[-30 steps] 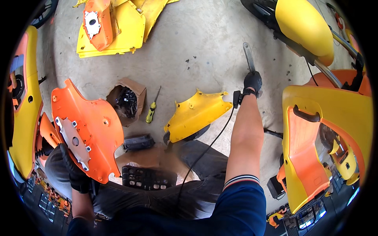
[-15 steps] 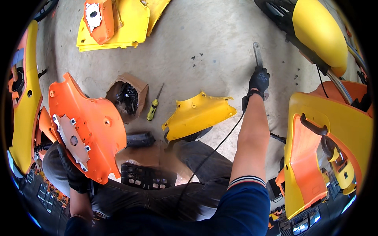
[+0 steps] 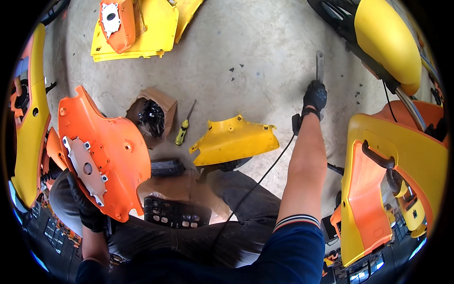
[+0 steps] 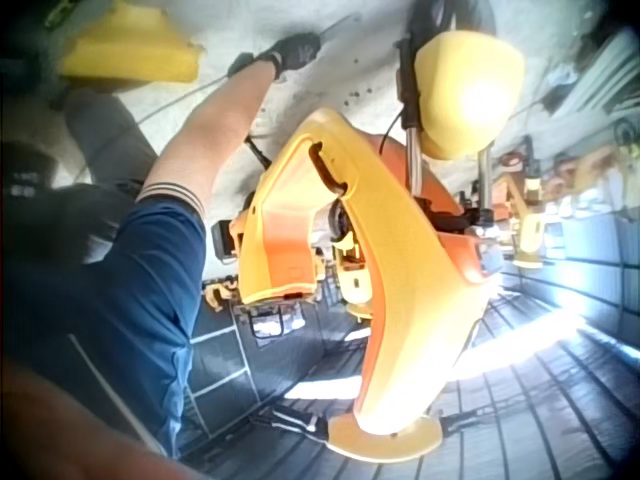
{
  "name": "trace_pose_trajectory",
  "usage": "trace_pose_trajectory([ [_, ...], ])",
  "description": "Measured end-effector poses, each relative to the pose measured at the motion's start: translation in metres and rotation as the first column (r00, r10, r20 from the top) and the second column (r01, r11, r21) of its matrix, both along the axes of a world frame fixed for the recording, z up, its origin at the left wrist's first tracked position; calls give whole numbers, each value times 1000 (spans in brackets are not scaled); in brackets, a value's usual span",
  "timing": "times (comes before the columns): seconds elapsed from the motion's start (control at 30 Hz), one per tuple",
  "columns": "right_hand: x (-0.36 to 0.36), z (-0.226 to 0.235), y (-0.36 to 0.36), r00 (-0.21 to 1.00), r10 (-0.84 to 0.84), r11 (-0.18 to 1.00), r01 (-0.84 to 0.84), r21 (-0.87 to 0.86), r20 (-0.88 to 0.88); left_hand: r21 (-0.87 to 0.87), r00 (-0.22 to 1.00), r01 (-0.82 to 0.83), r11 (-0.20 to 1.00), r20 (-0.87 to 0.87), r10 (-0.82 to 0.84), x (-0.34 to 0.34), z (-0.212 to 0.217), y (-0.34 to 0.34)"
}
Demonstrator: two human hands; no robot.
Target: The person sits on the floor and assembles scooter body panels. They use a screwdriver to fasten screws into an orange plastic panel, then attach a yellow panel to it. The person continues to secure the components together using the screwdriver.
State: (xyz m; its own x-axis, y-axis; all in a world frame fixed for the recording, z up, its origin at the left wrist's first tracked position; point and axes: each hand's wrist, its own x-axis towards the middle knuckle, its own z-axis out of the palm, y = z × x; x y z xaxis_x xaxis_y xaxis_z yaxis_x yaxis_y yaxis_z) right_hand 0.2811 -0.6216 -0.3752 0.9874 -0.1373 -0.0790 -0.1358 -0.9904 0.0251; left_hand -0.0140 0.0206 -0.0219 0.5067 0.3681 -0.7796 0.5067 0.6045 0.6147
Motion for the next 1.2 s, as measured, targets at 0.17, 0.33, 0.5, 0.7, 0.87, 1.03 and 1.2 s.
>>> trace_pose_trajectory([
  [0.17,9,-10,-8,999,44,991,-46,-122,-17,-23,987,-142,990,71,144,30,2,-35],
  [0.33,28,35,68,993,-38,940,73,334,-109,-51,984,-59,997,166,67,19,6,-15],
  [0.5,19,98,236,893,451,570,-290,769,2,189,964,-98,977,263,46,16,13,-19],
  [0.7,-85,146,388,552,832,240,-251,938,-65,213,928,-151,965,368,64,-9,11,1],
  [0.87,-121,123,397,692,653,461,-44,886,-306,23,859,-267,963,458,227,-15,23,1],
  [1.03,-141,76,323,885,-55,489,428,760,-462,432,909,-222,874,416,26,-54,12,11],
  [1.2,-189,27,266,840,118,950,60,308,-529,-111,776,-254,961,569,271,-39,30,9],
])
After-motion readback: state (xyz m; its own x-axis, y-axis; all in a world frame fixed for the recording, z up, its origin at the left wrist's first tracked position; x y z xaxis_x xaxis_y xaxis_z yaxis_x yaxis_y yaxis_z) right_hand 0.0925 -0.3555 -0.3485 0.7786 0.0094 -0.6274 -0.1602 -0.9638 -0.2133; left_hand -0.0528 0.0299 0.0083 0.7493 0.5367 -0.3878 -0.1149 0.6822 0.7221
